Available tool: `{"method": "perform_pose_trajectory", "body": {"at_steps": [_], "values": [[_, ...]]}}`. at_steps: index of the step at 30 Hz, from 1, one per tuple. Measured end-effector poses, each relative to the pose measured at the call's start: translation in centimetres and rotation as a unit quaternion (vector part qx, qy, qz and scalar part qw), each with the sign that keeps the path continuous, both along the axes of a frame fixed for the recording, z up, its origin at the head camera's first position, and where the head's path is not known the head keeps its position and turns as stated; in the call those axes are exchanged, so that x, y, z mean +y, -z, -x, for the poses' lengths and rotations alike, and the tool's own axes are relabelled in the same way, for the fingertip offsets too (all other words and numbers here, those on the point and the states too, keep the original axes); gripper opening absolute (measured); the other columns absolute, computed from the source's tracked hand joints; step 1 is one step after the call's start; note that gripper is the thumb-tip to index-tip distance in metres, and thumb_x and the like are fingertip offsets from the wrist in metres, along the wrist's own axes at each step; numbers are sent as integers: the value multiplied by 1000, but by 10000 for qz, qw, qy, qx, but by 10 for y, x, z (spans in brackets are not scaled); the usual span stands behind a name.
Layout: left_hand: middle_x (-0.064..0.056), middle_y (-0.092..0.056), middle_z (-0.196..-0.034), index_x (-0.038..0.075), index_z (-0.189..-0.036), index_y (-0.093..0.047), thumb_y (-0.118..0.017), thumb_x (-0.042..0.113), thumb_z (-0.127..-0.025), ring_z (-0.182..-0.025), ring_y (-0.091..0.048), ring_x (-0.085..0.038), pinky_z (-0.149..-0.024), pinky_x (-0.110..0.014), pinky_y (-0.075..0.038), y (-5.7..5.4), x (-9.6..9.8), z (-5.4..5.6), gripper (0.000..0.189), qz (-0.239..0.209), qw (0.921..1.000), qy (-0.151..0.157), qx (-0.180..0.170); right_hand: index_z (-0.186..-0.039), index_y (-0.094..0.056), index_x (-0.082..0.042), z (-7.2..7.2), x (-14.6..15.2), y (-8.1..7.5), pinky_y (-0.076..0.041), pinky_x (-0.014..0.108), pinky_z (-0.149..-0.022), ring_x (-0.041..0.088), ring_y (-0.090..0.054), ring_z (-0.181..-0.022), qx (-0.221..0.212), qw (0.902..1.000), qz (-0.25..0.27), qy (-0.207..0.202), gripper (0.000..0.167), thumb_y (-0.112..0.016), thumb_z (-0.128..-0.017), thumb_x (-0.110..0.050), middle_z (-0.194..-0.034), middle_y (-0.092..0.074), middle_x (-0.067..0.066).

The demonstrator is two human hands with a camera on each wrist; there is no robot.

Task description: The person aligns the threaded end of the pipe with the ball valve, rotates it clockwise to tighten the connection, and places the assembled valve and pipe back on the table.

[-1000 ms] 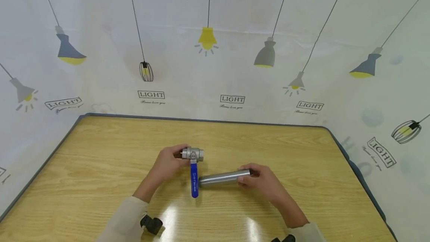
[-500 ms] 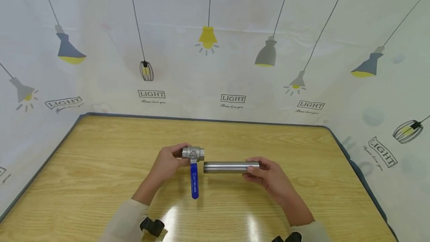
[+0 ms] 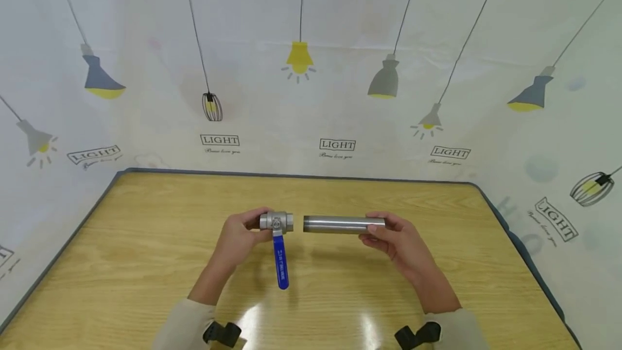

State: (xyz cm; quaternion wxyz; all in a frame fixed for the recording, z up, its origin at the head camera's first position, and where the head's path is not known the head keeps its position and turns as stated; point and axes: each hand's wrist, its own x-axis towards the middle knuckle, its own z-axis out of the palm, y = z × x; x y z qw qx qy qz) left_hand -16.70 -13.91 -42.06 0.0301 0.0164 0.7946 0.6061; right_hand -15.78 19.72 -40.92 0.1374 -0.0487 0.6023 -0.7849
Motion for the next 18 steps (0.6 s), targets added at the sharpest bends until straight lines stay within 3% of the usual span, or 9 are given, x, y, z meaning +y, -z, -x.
{"method": "perform_pose_trajectory", "body": {"at_steps": [7,18], "values": [[-14,-68,-117,8,-122,-68,-78,7,-79,-110,-63,-28,-89,-37,-52,-8,1,-5,44,-38,10000,-57,-8,-114,-63,-8,10,-1,-2,-55,32,-84,20,-70,-90,35,9997,220,-26,20,-59,-95,-4,-108,-57,10],[-14,-67,-119,7,-124,-66,-75,2,-79,-113,-62,-30,-90,-38,-53,-18,3,-2,46,-307,9993,222,72,-112,-65,-10,14,-8,-3,-56,33,-83,20,-71,-88,151,9982,575,-125,20,-58,-95,-2,-106,-58,8]]}}
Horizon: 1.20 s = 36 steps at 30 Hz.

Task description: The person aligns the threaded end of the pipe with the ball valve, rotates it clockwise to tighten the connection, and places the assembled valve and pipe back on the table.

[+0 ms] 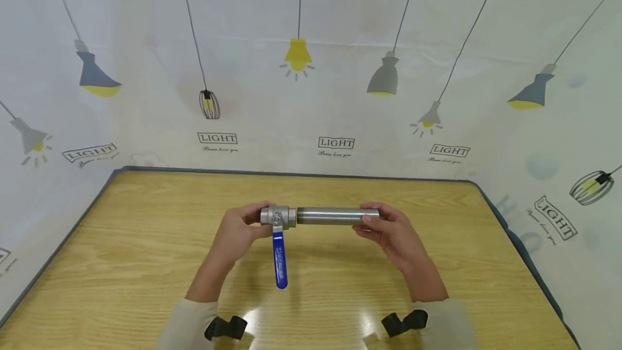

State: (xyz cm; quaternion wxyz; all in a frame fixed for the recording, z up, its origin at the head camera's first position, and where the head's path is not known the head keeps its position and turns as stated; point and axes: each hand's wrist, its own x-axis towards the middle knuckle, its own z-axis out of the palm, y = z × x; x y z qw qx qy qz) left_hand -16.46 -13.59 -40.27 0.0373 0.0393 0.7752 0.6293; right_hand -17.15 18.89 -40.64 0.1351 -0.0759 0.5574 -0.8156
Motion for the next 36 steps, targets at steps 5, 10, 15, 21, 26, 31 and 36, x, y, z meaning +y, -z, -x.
{"method": "perform_pose_trajectory", "body": {"at_steps": [5,10,15,21,26,31,36], "values": [[-13,-66,-121,9,-126,-65,-74,1,-80,-113,-60,-29,-89,-37,-53,-6,-1,0,47,1,9999,99,23,-113,-63,-7,1,-3,-3,-56,32,-81,19,-71,-87,136,9999,15,-39,20,-58,-94,-1,-104,-60,8],[-12,-66,-120,9,-126,-65,-74,3,-81,-112,-60,-29,-88,-38,-53,-12,1,1,47,72,9999,141,51,-111,-65,-8,1,-3,-7,-56,32,-80,19,-71,-86,274,9996,-29,62,20,-60,-93,-1,-103,-60,7],[-13,-66,-119,9,-124,-66,-74,3,-80,-112,-60,-30,-87,-37,-54,-20,2,1,45,159,9998,107,105,-111,-65,-6,1,-4,-13,-56,33,-81,19,-71,-86,329,9994,-58,116,20,-59,-93,0,-102,-62,7],[-15,-66,-116,7,-121,-67,-73,1,-79,-106,-62,-29,-84,-36,-55,-24,3,3,43,189,9996,177,117,-111,-65,-5,2,-5,-14,-56,34,-80,21,-72,-86,310,9995,-41,71,22,-56,-93,4,-105,-63,9],[-16,-66,-113,3,-120,-67,-72,-1,-77,-100,-62,-27,-80,-34,-55,-21,1,3,44,372,9991,183,61,-114,-63,1,2,-8,-13,-56,35,-81,24,-72,-87,157,9998,-53,-54,25,-56,-91,7,-108,-63,11],[-17,-64,-115,3,-123,-65,-70,-3,-76,-100,-61,-27,-80,-34,-55,-21,-2,2,48,494,9986,208,-48,-115,-63,1,0,-9,-14,-56,35,-82,24,-72,-89,123,9998,-147,-95,28,-56,-90,8,-110,-60,12],[-18,-65,-115,3,-122,-66,-69,-5,-75,-95,-63,-25,-77,-33,-54,-22,-4,2,48,480,9985,271,-21,-114,-63,-3,-1,-9,-16,-56,36,-82,25,-71,-89,199,9993,-274,-169,25,-58,-91,6,-111,-55,14]]}}
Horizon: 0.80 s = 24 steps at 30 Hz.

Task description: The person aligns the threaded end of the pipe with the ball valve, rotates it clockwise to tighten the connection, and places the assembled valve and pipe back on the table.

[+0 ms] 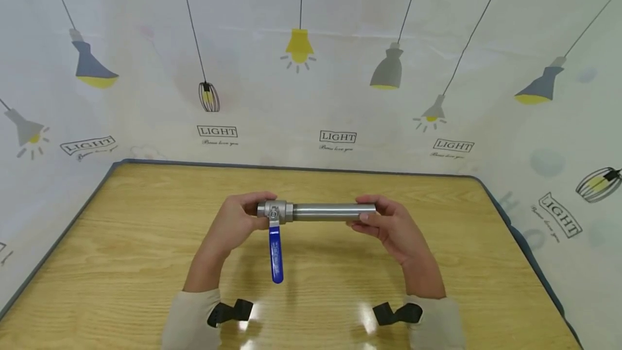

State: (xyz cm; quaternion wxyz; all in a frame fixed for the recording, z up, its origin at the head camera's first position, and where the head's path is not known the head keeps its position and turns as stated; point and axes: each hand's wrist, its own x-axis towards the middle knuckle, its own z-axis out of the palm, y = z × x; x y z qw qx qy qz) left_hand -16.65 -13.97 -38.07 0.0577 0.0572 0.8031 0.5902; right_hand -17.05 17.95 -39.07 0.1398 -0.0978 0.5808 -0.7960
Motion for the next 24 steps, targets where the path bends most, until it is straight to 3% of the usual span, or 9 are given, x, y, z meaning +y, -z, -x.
{"method": "perform_pose_trajectory", "body": {"at_steps": [6,11,20,24], "values": [[-17,-67,-112,4,-119,-68,-71,-4,-75,-91,-64,-22,-76,-33,-54,1,1,0,46,-83,9999,78,5,-116,-61,2,0,3,-1,-56,35,-82,27,-72,-89,-31,10000,-4,-16,24,-58,-92,4,-109,-55,14],[-16,-68,-112,4,-119,-68,-72,-4,-75,-91,-63,-22,-76,-32,-54,1,2,0,46,-45,10000,72,-19,-111,-65,-4,1,3,1,-56,33,-80,26,-72,-86,-134,9999,-70,63,21,-57,-93,3,-106,-58,13],[-13,-68,-111,6,-119,-68,-71,-6,-75,-92,-62,-23,-76,-32,-53,16,2,7,46,80,9999,73,-114,-104,-69,-11,6,1,12,-57,31,-78,24,-72,-86,-398,9988,-250,147,21,-60,-91,4,-104,-60,12],[-12,-68,-111,8,-119,-68,-70,-7,-74,-93,-61,-24,-75,-32,-53,19,3,10,47,228,9997,31,-120,-113,-65,-1,8,1,17,-56,32,-80,24,-72,-87,-510,9983,-258,105,27,-60,-89,9,-106,-58,12]]}}
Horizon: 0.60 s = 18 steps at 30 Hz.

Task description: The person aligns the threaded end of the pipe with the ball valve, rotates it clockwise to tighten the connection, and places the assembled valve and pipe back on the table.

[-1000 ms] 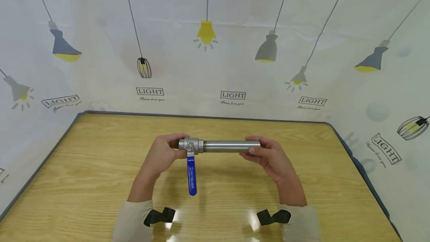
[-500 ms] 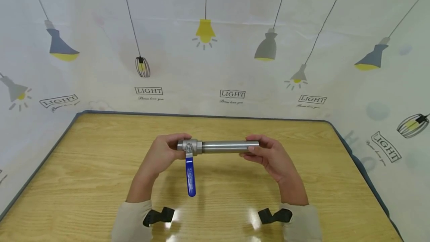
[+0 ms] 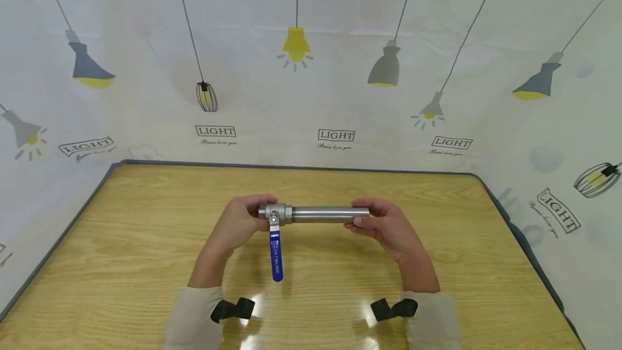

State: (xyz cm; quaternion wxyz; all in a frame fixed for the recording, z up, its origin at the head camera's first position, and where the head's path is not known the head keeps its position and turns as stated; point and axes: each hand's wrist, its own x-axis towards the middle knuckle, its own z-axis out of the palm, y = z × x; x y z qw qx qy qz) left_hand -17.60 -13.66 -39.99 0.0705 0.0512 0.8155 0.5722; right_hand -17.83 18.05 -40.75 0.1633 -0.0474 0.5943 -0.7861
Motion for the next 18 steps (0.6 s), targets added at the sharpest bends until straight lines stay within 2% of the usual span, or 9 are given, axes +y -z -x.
{"method": "perform_pose_trajectory", "body": {"at_steps": [3,8,12,18], "values": [[-12,-67,-112,8,-119,-68,-70,-8,-75,-94,-61,-24,-75,-32,-52,1,-1,0,47,65,10000,-20,-25,-117,-62,3,1,-1,2,-56,32,-80,24,-72,-88,-58,10000,-44,-35,30,-59,-88,12,-108,-57,13],[-12,-68,-112,8,-119,-68,-70,-8,-75,-95,-62,-24,-76,-32,-53,-1,1,0,47,131,9999,-61,-45,-109,-66,-7,1,-1,1,-56,32,-80,24,-72,-87,-57,9999,-115,21,26,-59,-89,8,-108,-59,13],[-13,-68,-111,7,-119,-67,-69,-9,-74,-93,-61,-24,-75,-32,-53,1,2,2,48,120,9999,-50,-39,-107,-67,-9,3,0,4,-56,31,-79,24,-72,-87,-97,9999,-47,24,25,-59,-90,7,-108,-59,13],[-12,-67,-114,6,-122,-66,-67,-10,-71,-97,-60,-24,-77,-30,-50,10,2,5,54,194,9996,-34,-199,-116,-61,3,5,-1,12,-56,33,-79,26,-72,-87,-324,9994,112,-17,29,-59,-88,11,-109,-57,14]]}}
